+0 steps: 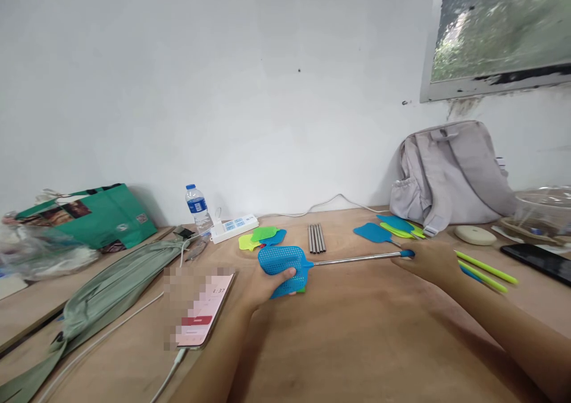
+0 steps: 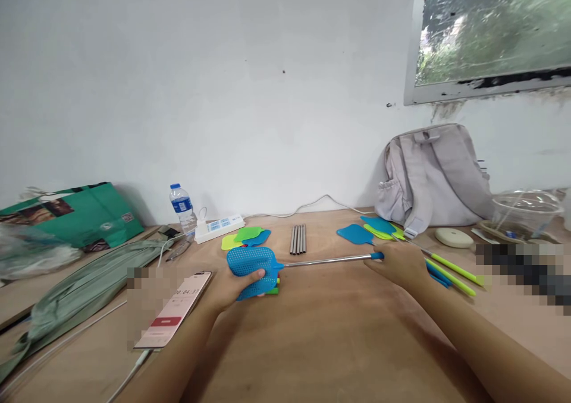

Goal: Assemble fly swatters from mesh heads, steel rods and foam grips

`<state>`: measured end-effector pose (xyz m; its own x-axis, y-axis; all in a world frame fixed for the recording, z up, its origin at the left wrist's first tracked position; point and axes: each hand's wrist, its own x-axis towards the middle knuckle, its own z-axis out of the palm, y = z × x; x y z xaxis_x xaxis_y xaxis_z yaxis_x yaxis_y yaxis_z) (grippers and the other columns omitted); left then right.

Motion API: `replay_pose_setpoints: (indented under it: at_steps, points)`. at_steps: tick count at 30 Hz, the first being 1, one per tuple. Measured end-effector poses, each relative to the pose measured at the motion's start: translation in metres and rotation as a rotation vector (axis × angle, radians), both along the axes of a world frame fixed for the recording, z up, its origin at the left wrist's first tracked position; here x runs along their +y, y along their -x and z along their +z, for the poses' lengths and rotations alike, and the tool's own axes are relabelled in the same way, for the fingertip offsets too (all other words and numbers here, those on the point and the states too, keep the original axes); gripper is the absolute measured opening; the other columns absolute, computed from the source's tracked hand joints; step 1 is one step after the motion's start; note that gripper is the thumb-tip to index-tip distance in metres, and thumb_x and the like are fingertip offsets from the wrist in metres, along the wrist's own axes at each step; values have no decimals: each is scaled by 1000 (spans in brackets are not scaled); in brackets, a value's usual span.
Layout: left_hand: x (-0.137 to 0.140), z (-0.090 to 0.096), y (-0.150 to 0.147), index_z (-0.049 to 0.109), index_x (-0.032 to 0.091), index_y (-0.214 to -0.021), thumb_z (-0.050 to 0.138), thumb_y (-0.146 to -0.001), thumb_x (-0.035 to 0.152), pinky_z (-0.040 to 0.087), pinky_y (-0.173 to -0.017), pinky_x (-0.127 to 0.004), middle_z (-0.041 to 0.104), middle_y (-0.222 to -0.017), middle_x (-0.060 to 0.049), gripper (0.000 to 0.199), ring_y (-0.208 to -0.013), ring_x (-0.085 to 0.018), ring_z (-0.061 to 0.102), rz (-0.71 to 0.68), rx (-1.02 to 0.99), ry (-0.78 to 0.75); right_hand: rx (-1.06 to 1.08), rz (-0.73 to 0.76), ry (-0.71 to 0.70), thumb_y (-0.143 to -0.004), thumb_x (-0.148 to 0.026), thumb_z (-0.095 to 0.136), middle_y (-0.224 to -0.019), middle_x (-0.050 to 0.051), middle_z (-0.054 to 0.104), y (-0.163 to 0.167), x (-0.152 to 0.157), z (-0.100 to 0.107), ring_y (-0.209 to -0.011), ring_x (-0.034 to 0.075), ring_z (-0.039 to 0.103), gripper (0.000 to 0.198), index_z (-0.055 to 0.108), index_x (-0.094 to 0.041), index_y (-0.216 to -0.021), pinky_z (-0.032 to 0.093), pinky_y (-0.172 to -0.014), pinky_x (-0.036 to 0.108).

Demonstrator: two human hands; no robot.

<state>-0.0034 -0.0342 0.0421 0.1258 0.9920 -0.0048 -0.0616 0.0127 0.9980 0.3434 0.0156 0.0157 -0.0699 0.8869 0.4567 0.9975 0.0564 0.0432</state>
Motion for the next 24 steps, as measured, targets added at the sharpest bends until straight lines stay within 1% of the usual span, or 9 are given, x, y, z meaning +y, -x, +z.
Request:
replay_pose_setpoints:
  at_steps: [2,3,6,8,13,18,22,24]
  points:
    - [3,-3,0,61,12,-97,75,-55,26,54,-55,-38,67,-91,-16,47,-76,-30,65,-19,-54,26,11,-20,-63,-70,-51,46,-72,5,67,1,-2,0,-70,24,59,35,68,-25,-78,32,-56,29]
    - [4,-5,1,61,12,-98,76,-54,26,54,-54,-38,67,-91,-16,48,-76,-30,65,-17,-68,29,10,-24,-78,-71,-53,45,-71,6,67,2,-3,1,-69,25,59,37,68,-25,-78,32,-55,29]
    - [8,-11,4,59,13,-99,77,-52,25,54,-50,-38,67,-90,-16,52,-75,-31,65,0,-88,37,-1,-21,-69,-70,-54,43,-65,5,66,4,-5,2,-65,24,58,38,67,-25,-65,29,-52,29]
    - [9,-12,6,59,13,-100,78,-51,24,54,-49,-39,67,-90,-16,53,-75,-32,64,1,-92,43,-6,-9,-44,-70,-52,44,-62,4,65,5,-5,3,-63,23,58,36,64,-25,-58,27,-50,28]
    - [8,-11,10,62,15,-95,77,-52,19,55,-53,-38,67,-90,-13,46,-76,-30,65,48,-70,17,-26,32,65,-67,-43,47,-61,2,64,6,-4,5,-62,22,57,26,62,-25,-58,26,-49,27]
    - [7,-13,11,65,17,-88,76,-51,12,55,-59,-35,68,-88,-10,39,-75,-26,65,88,-81,-36,-46,77,162,-67,-36,47,-63,2,65,3,-1,7,-63,22,58,21,60,-25,-56,26,-49,26]
    - [3,-9,10,68,18,-81,76,-50,13,53,-71,-36,69,-87,-8,33,-78,-25,64,140,89,-132,-41,146,238,-66,-32,47,-59,2,63,-2,2,5,-60,21,57,19,55,-23,-52,27,-49,26]
    - [1,-5,10,69,18,-77,76,-49,15,52,-74,-37,69,-84,-8,29,-79,-26,64,136,142,-149,-43,176,265,-65,-31,48,-59,2,62,-3,3,3,-59,20,57,18,54,-23,-50,28,-48,26]
